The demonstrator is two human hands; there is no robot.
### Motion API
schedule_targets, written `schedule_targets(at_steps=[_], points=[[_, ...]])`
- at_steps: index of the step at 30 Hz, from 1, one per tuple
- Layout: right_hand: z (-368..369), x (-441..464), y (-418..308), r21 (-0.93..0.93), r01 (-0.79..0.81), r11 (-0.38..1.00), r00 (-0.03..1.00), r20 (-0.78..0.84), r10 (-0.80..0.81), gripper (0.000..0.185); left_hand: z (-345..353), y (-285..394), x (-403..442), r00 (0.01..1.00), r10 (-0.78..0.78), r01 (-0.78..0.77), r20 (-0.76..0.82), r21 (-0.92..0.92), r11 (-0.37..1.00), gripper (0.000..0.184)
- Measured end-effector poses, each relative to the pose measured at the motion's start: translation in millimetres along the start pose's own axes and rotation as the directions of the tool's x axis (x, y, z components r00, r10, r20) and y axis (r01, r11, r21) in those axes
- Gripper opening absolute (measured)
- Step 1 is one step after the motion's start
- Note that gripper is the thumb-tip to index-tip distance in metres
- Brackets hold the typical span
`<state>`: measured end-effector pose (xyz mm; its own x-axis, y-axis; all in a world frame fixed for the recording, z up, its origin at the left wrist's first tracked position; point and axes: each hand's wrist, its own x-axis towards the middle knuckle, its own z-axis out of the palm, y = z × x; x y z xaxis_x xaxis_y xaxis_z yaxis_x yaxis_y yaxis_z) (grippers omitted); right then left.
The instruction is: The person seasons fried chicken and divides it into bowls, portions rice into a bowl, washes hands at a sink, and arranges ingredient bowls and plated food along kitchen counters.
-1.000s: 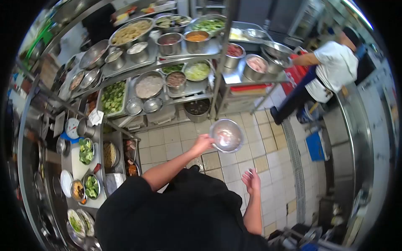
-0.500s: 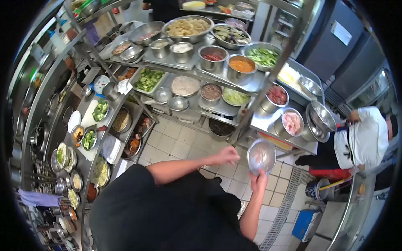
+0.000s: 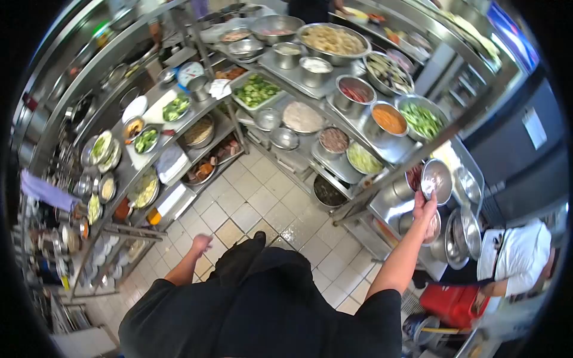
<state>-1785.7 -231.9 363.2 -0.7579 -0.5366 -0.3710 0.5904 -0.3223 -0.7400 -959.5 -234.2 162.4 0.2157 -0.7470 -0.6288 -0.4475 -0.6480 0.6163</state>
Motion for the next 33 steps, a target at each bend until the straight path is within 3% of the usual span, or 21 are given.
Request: schedule_targets(at_steps=[3, 4, 6, 8, 9, 10, 12, 13, 14, 15, 16, 17, 18, 20, 21, 23, 26, 28, 29, 31, 33], points=[[-36.8, 80.4, 34.6, -0.238, -0.145, 0.961, 0.983, -0.146, 0.112, 0.038, -27.5, -168.0, -4.1, 0.965, 0.243, -0.256, 0.101, 0.577, 0.776, 0.036], [-33.3, 80.7, 38.4, -0.232, -0.065, 0.971, 0.993, -0.108, 0.041, 0.037, -35.4, -175.1, -35.4, 0.994, -0.046, -0.003, 0.101, 0.440, 0.898, 0.038], [-32.5, 81.3, 40.6, -0.165, -0.057, 0.985, 0.988, -0.152, 0.032, 0.043, -36.7, -209.2, -69.4, 0.945, -0.312, 0.292, 0.097, 0.179, 0.940, 0.029], [-35.9, 59.3, 38.6, -0.160, -0.045, 0.986, 0.975, -0.223, 0.008, 0.072, -30.2, -277.1, -82.0, 0.885, -0.213, 0.363, 0.414, -0.328, 0.872, 0.035], [-7.7, -2.4, 37.8, -0.185, -0.004, 0.983, 0.974, -0.224, -0.038, 0.075, -27.5, -294.4, -80.9, 0.858, -0.154, 0.388, 0.491, -0.422, 0.819, 0.042], [-38.5, 12.4, 46.3, -0.211, 0.138, 0.968, 0.979, -0.118, -0.165, 0.078, -30.2, -297.4, -70.6, 0.890, -0.127, 0.255, 0.438, -0.247, 0.935, 0.038], [-72.8, 17.4, 72.5, -0.179, 0.286, 0.941, 0.926, -0.201, -0.319, 0.069, -42.3, -299.3, -44.4, 0.937, -0.065, 0.004, 0.344, 0.175, 0.985, 0.033], [-87.7, 11.9, 99.2, -0.150, 0.372, 0.916, 0.877, -0.267, -0.400, 0.044, -40.8, -278.1, -25.8, 0.869, -0.404, 0.435, 0.286, -0.053, 0.899, 0.038], [-78.4, -15.4, 123.9, -0.157, 0.315, 0.936, 0.912, -0.221, -0.345, 0.036, -42.9, -253.9, 9.8, 0.936, -0.303, 0.148, 0.177, 0.583, 0.799, 0.044], [-80.6, -50.7, 152.7, -0.166, 0.261, 0.951, 0.940, -0.181, -0.289, 0.035, -54.5, -238.3, 31.5, 0.920, -0.323, 0.197, 0.223, 0.449, 0.871, 0.049], [-30.9, -113.7, 188.6, -0.222, 0.151, 0.963, 0.907, -0.358, -0.224, 0.042, -56.7, -240.3, 66.1, 0.968, -0.071, -0.065, 0.241, 0.516, 0.854, 0.045], [-61.7, -111.2, 230.1, -0.253, 0.085, 0.964, 0.964, -0.224, -0.144, 0.038, -71.7, -211.3, 72.8, 0.966, 0.209, -0.254, 0.150, 0.438, 0.862, 0.037], [-70.2, -120.6, 267.2, -0.336, -0.103, 0.936, 0.964, -0.265, 0.011, 0.041, -80.8, -200.5, 92.2, 0.799, 0.584, -0.550, 0.143, 0.569, 0.612, 0.031], [-50.2, -156.2, 328.5, -0.340, -0.486, 0.805, 0.862, -0.340, 0.377, 0.036, -101.6, -145.9, 115.4, 0.984, 0.181, -0.180, 0.008, 0.113, 0.977, 0.027], [-44.8, -177.4, 360.0, -0.557, -0.387, 0.735, 0.922, -0.218, 0.321, 0.033, -114.3, -127.6, 123.2, 0.983, 0.180, -0.178, -0.046, 0.060, 0.982, 0.027], [-21.2, -186.7, 399.4, -0.816, -0.261, 0.516, 0.907, -0.024, 0.421, 0.022, -134.2, -106.7, 130.5, 0.975, 0.172, -0.179, -0.139, -0.040, 0.983, 0.029], [56.9, -194.3, 460.0, -0.967, 0.003, 0.254, 0.804, 0.153, 0.574, 0.024, -164.7, -89.7, 127.0, 0.993, 0.009, -0.044, -0.115, -0.312, 0.949, 0.034], [164.3, -227.8, 484.2, -0.984, -0.003, 0.178, 0.759, 0.114, 0.641, 0.021, -178.1, -92.6, 112.5, 0.990, -0.085, 0.029, -0.114, -0.429, 0.903, 0.035], [190.3, -220.6, 506.1, -0.959, -0.030, 0.280, 0.726, 0.172, 0.666, 0.017, -180.3, -100.4, 106.3, 0.986, -0.133, 0.066, -0.106, -0.484, 0.872, 0.035], [288.9, -247.2, 525.5, -0.930, 0.162, 0.330, 0.690, 0.346, 0.636, 0.016, -177.7, -129.2, 94.6, 0.969, -0.239, 0.170, -0.056, -0.550, 0.817, 0.035], [372.9, -251.1, 547.5, -0.839, 0.323, 0.439, 0.496, 0.545, 0.676, 0.016, -175.6, -131.4, 67.8, 0.916, -0.396, 0.271, -0.056, -0.640, 0.719, 0.026]])
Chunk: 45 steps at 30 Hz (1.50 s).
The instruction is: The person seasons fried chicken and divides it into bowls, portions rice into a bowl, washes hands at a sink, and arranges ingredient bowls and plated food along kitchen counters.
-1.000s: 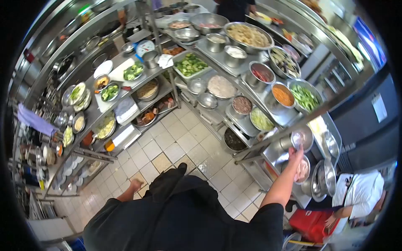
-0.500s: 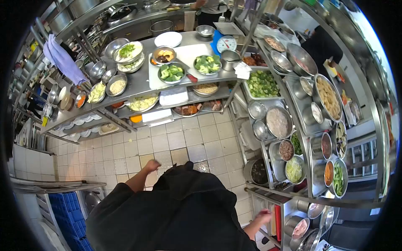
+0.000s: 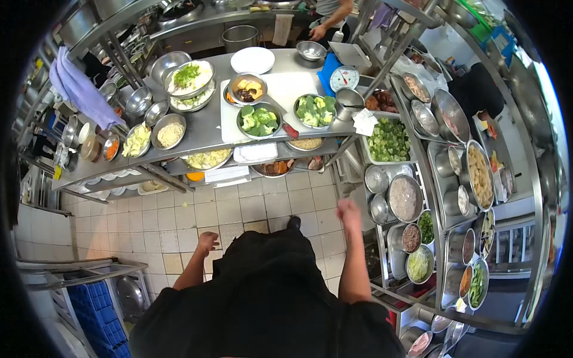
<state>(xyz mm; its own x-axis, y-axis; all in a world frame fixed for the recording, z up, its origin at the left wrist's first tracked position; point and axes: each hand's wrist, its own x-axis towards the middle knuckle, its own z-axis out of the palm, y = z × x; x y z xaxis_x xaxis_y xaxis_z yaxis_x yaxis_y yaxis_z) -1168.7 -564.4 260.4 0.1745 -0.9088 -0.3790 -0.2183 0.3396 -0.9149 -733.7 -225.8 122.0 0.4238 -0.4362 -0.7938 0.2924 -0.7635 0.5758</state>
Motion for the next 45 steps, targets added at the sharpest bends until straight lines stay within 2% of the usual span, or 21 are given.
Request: schedule_targets(at_steps=[3, 6, 9, 14, 15, 16, 17, 18, 19, 20, 21, 22, 24, 26, 28, 29, 30, 32, 35, 39, 45], points=[[57.7, 49.5, -144.7, 0.085, 0.152, 0.985, 0.980, 0.118, -0.162, 0.025, -6.1, 41.3, -36.4, 0.986, 0.059, -0.103, -0.157, -0.285, 0.953, 0.018], [97.8, 134.6, -231.2, 0.079, 0.248, 0.966, 0.931, 0.257, -0.260, 0.026, -21.9, 106.5, -27.7, 0.893, 0.367, -0.438, -0.259, -0.322, 0.839, 0.016], [142.2, 230.2, -289.8, 0.111, 0.264, 0.958, 0.903, 0.321, -0.286, 0.026, -22.8, 220.6, -30.7, 0.834, 0.422, -0.511, -0.355, -0.209, 0.834, 0.020], [214.6, 408.4, -323.0, -0.100, 0.322, 0.941, 0.923, 0.256, -0.288, 0.043, -4.8, 380.2, -20.5, 0.715, 0.566, -0.649, -0.410, -0.090, 0.755, 0.023], [225.4, 452.5, -315.7, -0.120, 0.319, 0.940, 0.925, 0.254, -0.282, 0.053, 0.6, 413.5, -13.1, 0.704, 0.594, -0.678, -0.390, -0.118, 0.725, 0.024], [236.0, 486.1, -311.8, -0.223, 0.365, 0.904, 0.924, 0.204, -0.322, 0.058, 5.2, 446.6, -2.6, 0.688, 0.625, -0.706, -0.368, -0.143, 0.693, 0.026], [242.6, 505.2, -316.8, -0.328, 0.351, 0.877, 0.932, 0.213, -0.294, 0.061, 7.6, 473.2, 21.1, 0.631, 0.686, -0.746, -0.362, -0.039, 0.665, 0.026], [245.9, 555.8, -296.1, -0.492, 0.585, 0.644, 0.804, 0.246, -0.542, 0.062, 12.0, 508.9, 31.5, 0.596, 0.741, -0.773, -0.309, 0.028, 0.633, 0.025], [249.4, 605.9, -275.7, -0.656, 0.680, 0.328, 0.612, 0.260, -0.747, 0.063, 16.8, 543.3, 42.0, 0.579, 0.772, -0.781, -0.261, 0.093, 0.617, 0.026], [253.2, 606.8, -280.9, -0.680, 0.635, 0.367, 0.679, 0.265, -0.684, 0.066, 21.4, 565.9, 69.1, 0.623, 0.740, -0.742, -0.254, 0.107, 0.662, 0.031], [256.1, 603.6, -283.5, -0.698, 0.578, 0.423, 0.741, 0.233, -0.629, 0.068, 29.1, 586.4, 99.0, 0.598, 0.755, -0.744, -0.269, 0.166, 0.647, 0.035], [255.6, 613.7, -282.0, -0.725, 0.566, 0.392, 0.757, 0.269, -0.595, 0.070, 36.2, 606.3, 131.2, 0.567, 0.776, -0.746, -0.278, 0.226, 0.626, 0.039], [258.1, 610.6, -285.8, -0.755, 0.496, 0.428, 0.814, 0.232, -0.533, 0.075, 46.8, 631.5, 202.6, 0.487, 0.828, -0.693, -0.278, 0.455, 0.560, 0.042], [256.9, 620.0, -282.8, -0.781, 0.489, 0.388, 0.816, 0.252, -0.520, 0.074, 42.8, 670.5, 196.7, 0.696, 0.710, -0.554, -0.108, 0.549, 0.626, 0.040], [256.0, 611.8, -293.0, -0.780, 0.471, 0.412, 0.840, 0.253, -0.480, 0.065, 46.3, 688.4, 220.7, 0.818, 0.505, -0.337, -0.276, 0.481, 0.809, 0.037], [252.7, 616.3, -289.0, -0.788, 0.491, 0.372, 0.809, 0.254, -0.530, 0.057, 50.7, 695.7, 236.9, 0.858, 0.384, -0.222, -0.340, 0.428, 0.876, 0.036], [248.0, 625.1, -284.2, -0.817, 0.501, 0.284, 0.771, 0.273, -0.575, 0.048, 54.9, 700.9, 256.6, 0.870, 0.349, -0.184, -0.348, 0.428, 0.885, 0.035], [238.4, 642.7, -273.7, -0.765, 0.545, 0.343, 0.730, 0.232, -0.643, 0.042, 59.8, 708.0, 285.5, 0.892, 0.274, -0.101, -0.360, 0.431, 0.897, 0.034], [224.9, 641.2, -270.9, -0.698, 0.629, 0.341, 0.623, 0.189, -0.759, 0.024, 68.1, 707.3, 298.1, 0.830, 0.307, -0.133, -0.466, 0.370, 0.919, 0.029], [218.4, 604.3, -287.7, -0.242, 0.530, 0.812, 0.848, 0.172, -0.502, 0.021, 78.6, 714.6, 301.7, 0.861, 0.341, -0.163, -0.378, 0.430, 0.888, 0.031], [240.6, 546.3, -332.4, -0.136, 0.644, 0.753, 0.763, 0.184, -0.619, 0.018, 105.6, 730.0, 302.8, 0.885, 0.440, -0.259, -0.154, 0.621, 0.739, 0.031]])
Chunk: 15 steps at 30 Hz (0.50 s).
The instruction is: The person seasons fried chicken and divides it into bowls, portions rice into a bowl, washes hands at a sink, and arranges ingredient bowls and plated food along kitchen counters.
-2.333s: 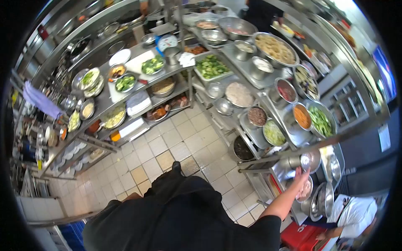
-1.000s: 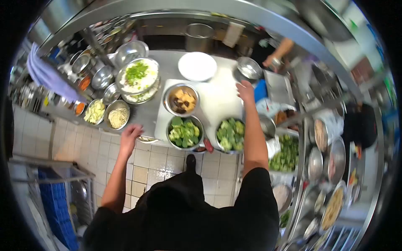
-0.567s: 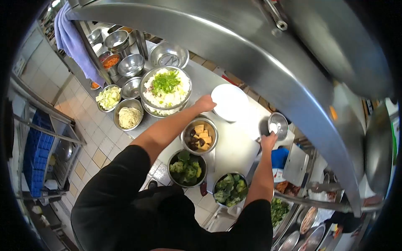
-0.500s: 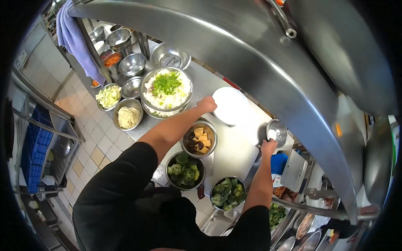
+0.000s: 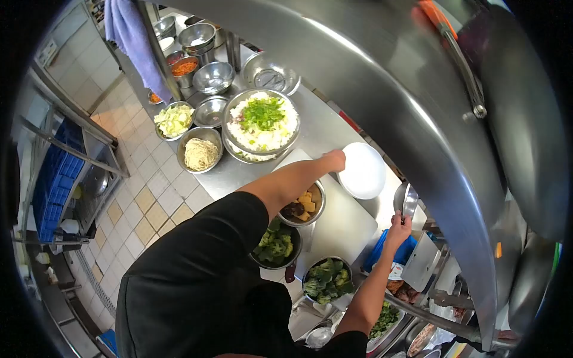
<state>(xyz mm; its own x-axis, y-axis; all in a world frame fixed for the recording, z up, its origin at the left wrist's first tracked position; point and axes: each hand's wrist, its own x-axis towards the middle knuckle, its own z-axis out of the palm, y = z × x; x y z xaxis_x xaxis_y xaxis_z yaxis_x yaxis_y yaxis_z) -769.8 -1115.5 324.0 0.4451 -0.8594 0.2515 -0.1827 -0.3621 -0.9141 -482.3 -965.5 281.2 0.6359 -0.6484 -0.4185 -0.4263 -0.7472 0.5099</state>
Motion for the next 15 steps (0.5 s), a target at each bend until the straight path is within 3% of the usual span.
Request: schedule_targets(at_steps=[3, 5, 7, 9, 11, 13, 15], points=[[19.4, -6.7, -40.5, 0.048, 0.047, 0.998, 0.996, 0.074, -0.050, 0.017, -29.8, 4.4, -51.0, 0.994, 0.106, -0.106, -0.007, -0.041, 0.994, 0.035], [44.8, -13.9, -80.3, 0.058, 0.093, 0.994, 0.987, 0.124, -0.100, 0.016, -60.9, -6.2, -109.6, 0.966, 0.255, -0.257, -0.031, -0.168, 0.952, 0.044], [80.9, -27.2, -121.9, 0.091, 0.147, 0.985, 0.969, 0.188, -0.162, 0.013, -81.7, -38.6, -175.6, 0.864, 0.468, -0.502, -0.183, -0.347, 0.792, 0.051], [124.3, -44.9, -173.7, 0.125, 0.232, 0.965, 0.923, 0.284, -0.259, 0.012, -116.4, -82.6, -258.9, 0.830, 0.551, -0.521, -0.087, -0.478, 0.708, 0.048], [173.3, -68.0, -222.5, 0.221, 0.203, 0.954, 0.871, 0.404, -0.279, 0.014, -119.4, -151.9, -318.0, 0.781, 0.619, -0.503, -0.081, -0.669, 0.547, 0.045], [229.4, -90.5, -262.3, 0.291, 0.236, 0.927, 0.790, 0.498, -0.358, 0.014, -134.7, -223.7, -378.4, 0.801, 0.591, -0.337, 0.093, -0.746, 0.575, 0.045], [287.2, -111.8, -291.5, 0.210, 0.356, 0.911, 0.707, 0.576, -0.409, 0.014, -131.5, -308.5, -414.3, 0.881, 0.440, -0.198, 0.177, -0.705, 0.681, 0.047]])
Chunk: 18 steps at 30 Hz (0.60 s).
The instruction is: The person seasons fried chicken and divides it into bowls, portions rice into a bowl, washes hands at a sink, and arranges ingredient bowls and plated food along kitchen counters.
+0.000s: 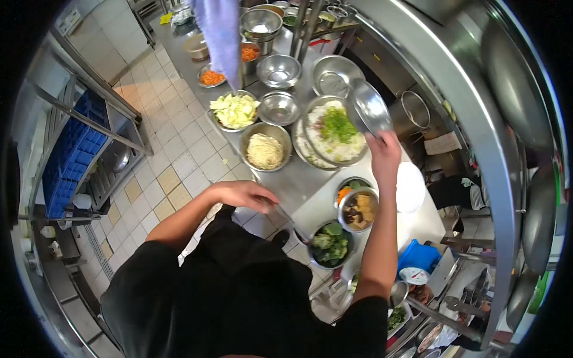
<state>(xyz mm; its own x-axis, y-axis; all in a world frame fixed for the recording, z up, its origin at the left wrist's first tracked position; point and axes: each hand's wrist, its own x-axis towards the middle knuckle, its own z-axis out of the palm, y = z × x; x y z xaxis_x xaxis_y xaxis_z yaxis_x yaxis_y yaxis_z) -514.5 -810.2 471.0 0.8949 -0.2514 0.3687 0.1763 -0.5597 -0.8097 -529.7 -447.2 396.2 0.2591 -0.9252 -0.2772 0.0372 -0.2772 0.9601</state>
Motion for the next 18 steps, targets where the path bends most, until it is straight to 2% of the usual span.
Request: schedule_targets(at_steps=[2, 4, 6, 8, 11, 14, 16, 17, 18], points=[[62.0, 28.1, -13.8, 0.013, 0.088, 0.996, 0.995, 0.050, -0.088, 0.018, -29.8, -50.5, -60.3, 0.940, -0.236, 0.269, -0.246, 0.113, 0.956, 0.053], [117.4, 56.2, -25.7, -0.205, 0.113, 0.972, 0.992, 0.086, -0.097, 0.023, -48.5, -129.6, -111.6, 0.709, -0.349, 0.562, -0.613, 0.191, 0.805, 0.059], [170.8, 85.6, -26.7, -0.173, 0.129, 0.976, 0.989, 0.090, -0.115, 0.030, -70.9, -171.3, -159.4, 0.640, -0.418, 0.678, -0.645, 0.219, 0.701, 0.060], [214.5, 114.4, -21.4, -0.344, 0.166, 0.924, 0.983, 0.127, -0.129, 0.035, -89.9, -210.6, -193.8, 0.657, -0.449, 0.648, -0.605, 0.150, 0.747, 0.060], [257.4, 133.0, -13.6, -0.485, 0.282, 0.828, 0.956, 0.074, -0.283, 0.041, -112.6, -232.7, -221.8, 0.668, -0.462, 0.638, -0.584, 0.130, 0.759, 0.060], [269.7, 119.4, -22.9, -0.467, 0.209, 0.859, 0.965, -0.045, -0.259, 0.045, -130.4, -238.6, -232.3, 0.686, -0.418, 0.565, -0.596, 0.075, 0.821, 0.059], [268.0, 83.0, -41.4, -0.235, -0.042, 0.971, 0.997, -0.076, 0.025, 0.042, -140.6, -246.5, -233.4, 0.679, -0.407, 0.533, -0.611, 0.028, 0.846, 0.058], [267.7, 58.6, -64.6, 0.072, -0.264, 0.962, 0.964, -0.005, 0.265, 0.036, -141.1, -277.7, -229.7, 0.666, -0.362, 0.481, -0.653, 0.005, 0.876, 0.060], [269.3, 35.3, -61.0, 0.116, -0.257, 0.960, 0.964, -0.036, 0.262, 0.028, -145.5, -284.2, -227.4, 0.673, -0.361, 0.472, -0.645, 0.001, 0.881, 0.060]])
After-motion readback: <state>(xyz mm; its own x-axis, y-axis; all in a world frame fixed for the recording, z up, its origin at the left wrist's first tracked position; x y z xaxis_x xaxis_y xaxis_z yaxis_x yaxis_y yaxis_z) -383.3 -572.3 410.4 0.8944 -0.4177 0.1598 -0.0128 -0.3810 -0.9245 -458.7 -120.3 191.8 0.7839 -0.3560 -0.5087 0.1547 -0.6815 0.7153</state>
